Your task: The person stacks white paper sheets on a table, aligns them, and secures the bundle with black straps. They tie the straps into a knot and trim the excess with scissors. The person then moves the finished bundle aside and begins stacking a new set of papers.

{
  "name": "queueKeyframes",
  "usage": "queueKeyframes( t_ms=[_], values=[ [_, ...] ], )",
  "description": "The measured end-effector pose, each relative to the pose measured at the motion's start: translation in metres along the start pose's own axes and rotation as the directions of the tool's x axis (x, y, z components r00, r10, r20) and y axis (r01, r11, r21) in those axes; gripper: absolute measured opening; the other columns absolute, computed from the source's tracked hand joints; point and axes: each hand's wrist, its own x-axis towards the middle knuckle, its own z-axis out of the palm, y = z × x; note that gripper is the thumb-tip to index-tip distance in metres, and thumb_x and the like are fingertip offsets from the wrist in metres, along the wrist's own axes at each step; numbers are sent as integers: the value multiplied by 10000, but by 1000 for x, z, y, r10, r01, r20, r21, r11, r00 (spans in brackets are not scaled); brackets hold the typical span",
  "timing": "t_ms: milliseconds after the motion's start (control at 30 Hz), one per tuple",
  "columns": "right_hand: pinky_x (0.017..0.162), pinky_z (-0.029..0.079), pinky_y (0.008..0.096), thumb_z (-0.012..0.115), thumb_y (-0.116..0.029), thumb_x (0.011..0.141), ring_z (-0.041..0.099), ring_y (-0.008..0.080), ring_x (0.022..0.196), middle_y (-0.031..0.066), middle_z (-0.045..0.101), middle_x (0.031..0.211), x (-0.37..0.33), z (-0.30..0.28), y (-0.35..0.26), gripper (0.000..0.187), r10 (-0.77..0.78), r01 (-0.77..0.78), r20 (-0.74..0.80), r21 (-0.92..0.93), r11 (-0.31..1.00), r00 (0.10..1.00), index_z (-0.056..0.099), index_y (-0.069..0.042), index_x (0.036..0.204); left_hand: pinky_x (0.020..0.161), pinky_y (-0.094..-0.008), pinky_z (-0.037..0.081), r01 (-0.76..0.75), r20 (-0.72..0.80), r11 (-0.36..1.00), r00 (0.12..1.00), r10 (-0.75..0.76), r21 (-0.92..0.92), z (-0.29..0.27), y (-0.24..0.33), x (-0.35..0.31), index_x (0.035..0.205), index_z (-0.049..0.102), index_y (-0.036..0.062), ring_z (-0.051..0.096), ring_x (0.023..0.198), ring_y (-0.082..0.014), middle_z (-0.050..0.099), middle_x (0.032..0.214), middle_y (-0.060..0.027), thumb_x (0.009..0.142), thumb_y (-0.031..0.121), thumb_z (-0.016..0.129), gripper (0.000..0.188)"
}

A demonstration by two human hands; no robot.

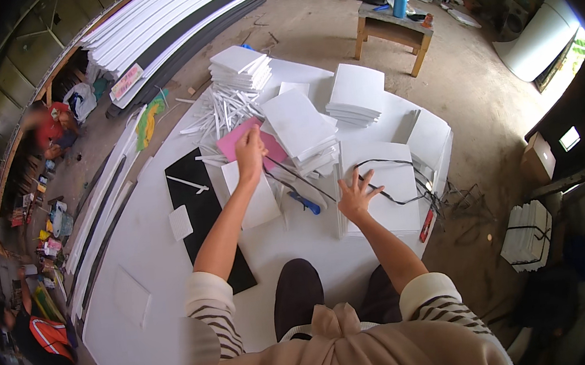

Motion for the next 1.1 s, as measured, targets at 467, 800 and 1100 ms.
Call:
queueKeyframes(
  t_ms=[467, 800, 1100],
  values=[
    [832, 79, 725, 589, -210, 668, 50, 501, 1206, 188, 195, 1313, 2, -3, -13, 540, -17, 21, -148, 26, 999, 989, 436, -262, 1183, 448, -288, 347, -322, 112, 710, 938, 327, 627, -77, 14, 20, 614, 391, 48, 396, 444, -142, 373, 493, -49, 855, 210, 449, 296],
    [886, 190, 615, 584, -477, 688, 237, 415, 1161, 205, 289, 1231, 6, -31, 16, 602, 164, -184, -229, -67, 981, 959, 452, -148, 1175, 555, -363, 473, -664, 660, -431, 728, -185, 612, -104, -11, -2, 737, 574, 26, 587, 632, -281, 554, 675, -127, 711, 328, 609, 305],
    [825, 151, 712, 630, -464, 642, 168, 497, 1175, 224, 187, 1324, -10, -25, 14, 746, 57, -61, 29, 140, 988, 998, 317, -230, 1277, 588, -382, 451, -555, 556, 30, 830, -37, 831, -58, 1, -14, 704, 609, -10, 567, 636, -320, 566, 641, -173, 657, 326, 654, 342]
  ],
)
